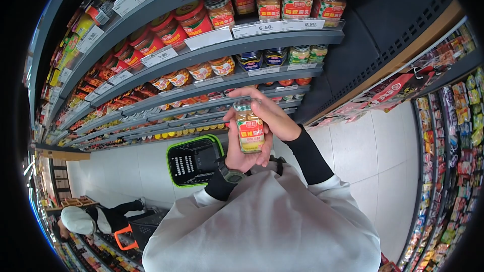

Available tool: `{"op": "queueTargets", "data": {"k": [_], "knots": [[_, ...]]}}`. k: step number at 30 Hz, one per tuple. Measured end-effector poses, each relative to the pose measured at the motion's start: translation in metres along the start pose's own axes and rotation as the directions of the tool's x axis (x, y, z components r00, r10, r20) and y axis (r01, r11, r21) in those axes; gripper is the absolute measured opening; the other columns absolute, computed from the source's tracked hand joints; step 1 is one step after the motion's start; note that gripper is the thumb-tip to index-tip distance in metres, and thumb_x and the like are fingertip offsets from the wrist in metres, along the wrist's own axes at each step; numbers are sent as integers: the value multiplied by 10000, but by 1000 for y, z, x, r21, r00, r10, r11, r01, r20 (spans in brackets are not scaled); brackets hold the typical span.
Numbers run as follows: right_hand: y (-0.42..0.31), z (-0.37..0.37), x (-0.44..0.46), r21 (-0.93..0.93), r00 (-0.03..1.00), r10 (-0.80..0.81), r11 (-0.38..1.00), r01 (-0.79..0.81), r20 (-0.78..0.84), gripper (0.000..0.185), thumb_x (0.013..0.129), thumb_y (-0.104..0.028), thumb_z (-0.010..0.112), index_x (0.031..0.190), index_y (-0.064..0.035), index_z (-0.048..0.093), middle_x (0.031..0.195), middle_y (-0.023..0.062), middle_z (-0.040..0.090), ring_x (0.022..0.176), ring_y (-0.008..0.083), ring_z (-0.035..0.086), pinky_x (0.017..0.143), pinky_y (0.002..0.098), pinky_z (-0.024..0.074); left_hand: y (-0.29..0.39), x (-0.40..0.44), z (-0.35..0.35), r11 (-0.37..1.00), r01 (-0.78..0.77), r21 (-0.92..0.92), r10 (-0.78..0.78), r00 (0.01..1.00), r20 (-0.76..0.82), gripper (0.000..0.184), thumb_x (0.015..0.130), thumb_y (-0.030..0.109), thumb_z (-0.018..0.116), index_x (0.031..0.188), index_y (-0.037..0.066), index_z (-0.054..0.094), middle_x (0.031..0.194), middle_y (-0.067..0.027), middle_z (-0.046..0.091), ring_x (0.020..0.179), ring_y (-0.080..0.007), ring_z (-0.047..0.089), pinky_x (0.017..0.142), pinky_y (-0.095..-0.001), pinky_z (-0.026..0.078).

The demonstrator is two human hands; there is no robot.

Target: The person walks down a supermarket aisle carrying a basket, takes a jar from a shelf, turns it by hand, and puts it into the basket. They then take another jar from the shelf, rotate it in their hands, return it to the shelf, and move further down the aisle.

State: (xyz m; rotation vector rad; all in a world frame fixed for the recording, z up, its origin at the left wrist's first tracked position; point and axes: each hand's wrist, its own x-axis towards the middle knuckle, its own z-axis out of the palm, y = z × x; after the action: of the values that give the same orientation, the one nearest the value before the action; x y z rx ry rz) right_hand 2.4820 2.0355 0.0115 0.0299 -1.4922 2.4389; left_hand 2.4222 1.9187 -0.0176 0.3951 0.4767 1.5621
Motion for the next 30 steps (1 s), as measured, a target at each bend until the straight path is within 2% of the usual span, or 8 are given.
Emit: {"op": "queueTargets", "data": {"k": [8, 18, 27, 30], "knots": [[3, -1, -2, 25, 1000, -7, 1000, 8, -31, 685, 872, -548, 431, 1297, -27, 301, 1048, 246, 552, 936, 248, 573, 835, 330, 464, -1, 1, -1, 998, -6, 69, 8, 1000, -30, 779, 838, 704, 141, 1036, 25, 468, 656, -121, 527, 412, -154, 473, 427, -282, 474], [7, -1, -2, -43, 998, 5, 999, -7, -61, 660, 890, -537, 395, 1294, -23, 304, 1052, 234, 556, 912, 232, 562, 827, 324, 455, -2, -1, -4, 989, 1, 150, 14, 995, -102, 790, 818, 731, 167, 1034, 32, 464, 695, -117, 546, 431, -155, 470, 444, -284, 468], [7, -1, -3, -89, 997, 18, 996, -25, -70, 636, 900, -523, 381, 1292, -27, 308, 1064, 218, 555, 945, 232, 559, 840, 324, 448, -2, -1, -13, 995, 8, 104, -1, 998, -68, 789, 823, 725, 160, 1036, 29, 465, 695, -117, 547, 443, -153, 474, 452, -288, 462], [5, -3, -2, -124, 996, 24, 992, -34, -84, 612, 908, -510, 374, 1295, -40, 310, 1076, 203, 551, 947, 226, 561, 830, 315, 457, 2, 0, -12, 983, -37, 179, 48, 997, -59, 716, 857, 672, 237, 1049, 19, 462, 725, -117, 559, 480, -150, 503, 482, -290, 482]]}}
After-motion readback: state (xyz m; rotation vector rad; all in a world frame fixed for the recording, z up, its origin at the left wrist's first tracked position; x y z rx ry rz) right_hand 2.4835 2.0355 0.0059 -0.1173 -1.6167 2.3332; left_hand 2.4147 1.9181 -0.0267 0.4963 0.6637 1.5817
